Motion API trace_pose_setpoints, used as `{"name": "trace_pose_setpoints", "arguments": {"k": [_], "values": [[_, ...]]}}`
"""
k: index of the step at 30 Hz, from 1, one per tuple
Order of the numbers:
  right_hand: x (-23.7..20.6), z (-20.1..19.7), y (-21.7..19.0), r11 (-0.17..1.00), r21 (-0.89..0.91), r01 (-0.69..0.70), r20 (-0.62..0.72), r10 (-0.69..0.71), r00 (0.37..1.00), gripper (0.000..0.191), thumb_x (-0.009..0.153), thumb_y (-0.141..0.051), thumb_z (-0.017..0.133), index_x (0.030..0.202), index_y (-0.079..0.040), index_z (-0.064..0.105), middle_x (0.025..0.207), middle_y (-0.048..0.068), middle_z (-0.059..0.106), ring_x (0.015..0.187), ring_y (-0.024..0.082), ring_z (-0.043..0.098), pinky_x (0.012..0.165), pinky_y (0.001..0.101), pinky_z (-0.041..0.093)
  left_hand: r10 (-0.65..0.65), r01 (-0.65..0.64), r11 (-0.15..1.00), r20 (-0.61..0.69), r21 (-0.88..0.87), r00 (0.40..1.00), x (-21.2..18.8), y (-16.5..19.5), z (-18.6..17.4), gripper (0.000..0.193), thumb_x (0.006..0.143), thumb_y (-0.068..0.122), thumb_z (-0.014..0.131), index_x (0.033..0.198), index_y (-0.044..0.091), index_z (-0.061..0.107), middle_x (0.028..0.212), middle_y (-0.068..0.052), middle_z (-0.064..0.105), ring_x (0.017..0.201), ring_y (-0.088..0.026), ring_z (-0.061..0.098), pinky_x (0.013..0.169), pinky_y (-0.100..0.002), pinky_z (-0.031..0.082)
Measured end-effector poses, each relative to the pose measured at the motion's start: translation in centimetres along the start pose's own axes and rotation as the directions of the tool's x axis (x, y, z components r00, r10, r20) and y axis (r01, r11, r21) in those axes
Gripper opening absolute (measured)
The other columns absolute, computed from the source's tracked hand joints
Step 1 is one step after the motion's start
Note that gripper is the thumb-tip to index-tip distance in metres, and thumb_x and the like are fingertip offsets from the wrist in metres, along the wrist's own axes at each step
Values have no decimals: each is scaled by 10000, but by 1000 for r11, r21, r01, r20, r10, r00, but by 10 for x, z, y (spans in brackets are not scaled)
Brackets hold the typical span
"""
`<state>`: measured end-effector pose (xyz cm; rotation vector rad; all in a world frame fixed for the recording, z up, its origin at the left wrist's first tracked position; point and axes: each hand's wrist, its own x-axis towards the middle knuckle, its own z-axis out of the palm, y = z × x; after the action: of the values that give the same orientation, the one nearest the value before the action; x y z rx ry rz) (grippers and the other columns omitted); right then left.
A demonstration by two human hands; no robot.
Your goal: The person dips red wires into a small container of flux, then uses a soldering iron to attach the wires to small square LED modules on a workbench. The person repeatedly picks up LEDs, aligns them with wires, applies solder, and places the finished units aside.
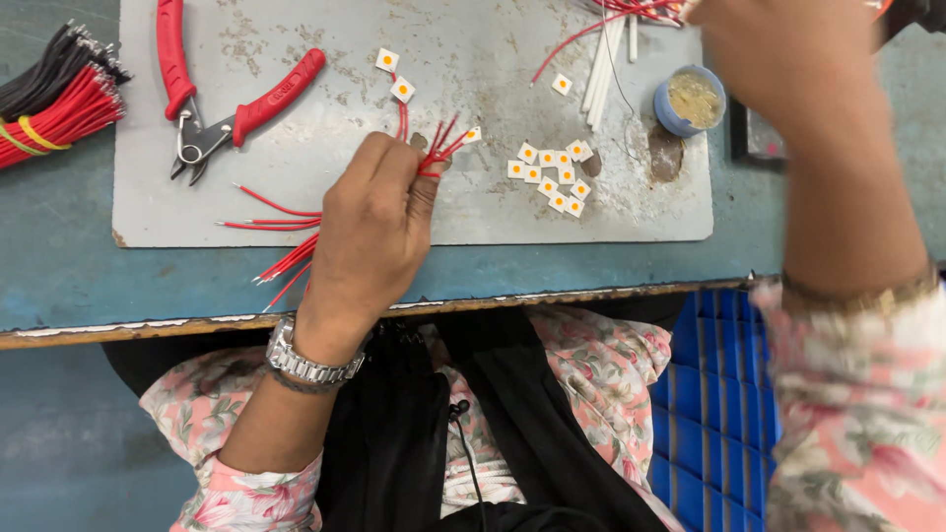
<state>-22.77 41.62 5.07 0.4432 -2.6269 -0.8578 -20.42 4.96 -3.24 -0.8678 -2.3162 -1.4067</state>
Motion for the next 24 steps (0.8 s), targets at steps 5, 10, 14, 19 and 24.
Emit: {"name": "trace_pose_setpoints", "arguments": {"k": [5, 10, 14, 19, 24], "values": [[-84, -47, -32, 34, 947, -318, 235, 602, 763, 98, 1130, -64, 589, 1111, -36, 681, 961, 50, 700, 835, 89, 679, 767, 223, 552, 26, -26, 999, 7, 21, 1000, 2, -1, 0, 132, 996, 41, 679, 1077, -33, 605, 1011, -187, 580, 855, -403, 620, 705, -470, 487], [-86, -60, -73, 472, 797, -377, 136, 468, 873, 154, 961, 41, 712, 1104, 6, 754, 1086, 129, 733, 790, 164, 668, 661, 262, 498, 11, -12, 1000, 38, 15, 999, 2, -2, 4, 132, 975, 36, 676, 1049, -24, 585, 1017, -189, 575, 869, -409, 612, 724, -480, 487], [-62, -59, -99, 891, 445, -89, -242, 216, 946, 207, 757, -33, 828, 956, 0, 778, 955, 131, 755, 804, 271, 676, 702, 367, 548, 3, -4, 999, 4, 51, 1000, -2, -8, 11, 127, 969, 55, 666, 1035, -3, 575, 1000, -186, 574, 912, -418, 609, 754, -497, 489], [-35, -30, -105, 721, 637, -273, -46, 389, 920, 344, 914, -68, 819, 1213, 44, 691, 1044, 154, 726, 936, 251, 694, 803, 371, 562, 46, -43, 998, -60, 49, 997, 2, -17, 18, 131, 974, 126, 636, 1022, 18, 580, 997, -157, 584, 881, -364, 635, 758, -461, 529], [-32, 11, -102, 331, 877, -348, 175, 455, 873, 384, 1062, -39, 674, 1403, 61, 527, 1161, 155, 681, 999, 189, 692, 863, 304, 554, 39, -37, 999, -89, 30, 995, 5, -17, 19, 171, 964, 186, 656, 973, 26, 595, 956, -130, 591, 808, -321, 654, 707, -420, 542]]}}
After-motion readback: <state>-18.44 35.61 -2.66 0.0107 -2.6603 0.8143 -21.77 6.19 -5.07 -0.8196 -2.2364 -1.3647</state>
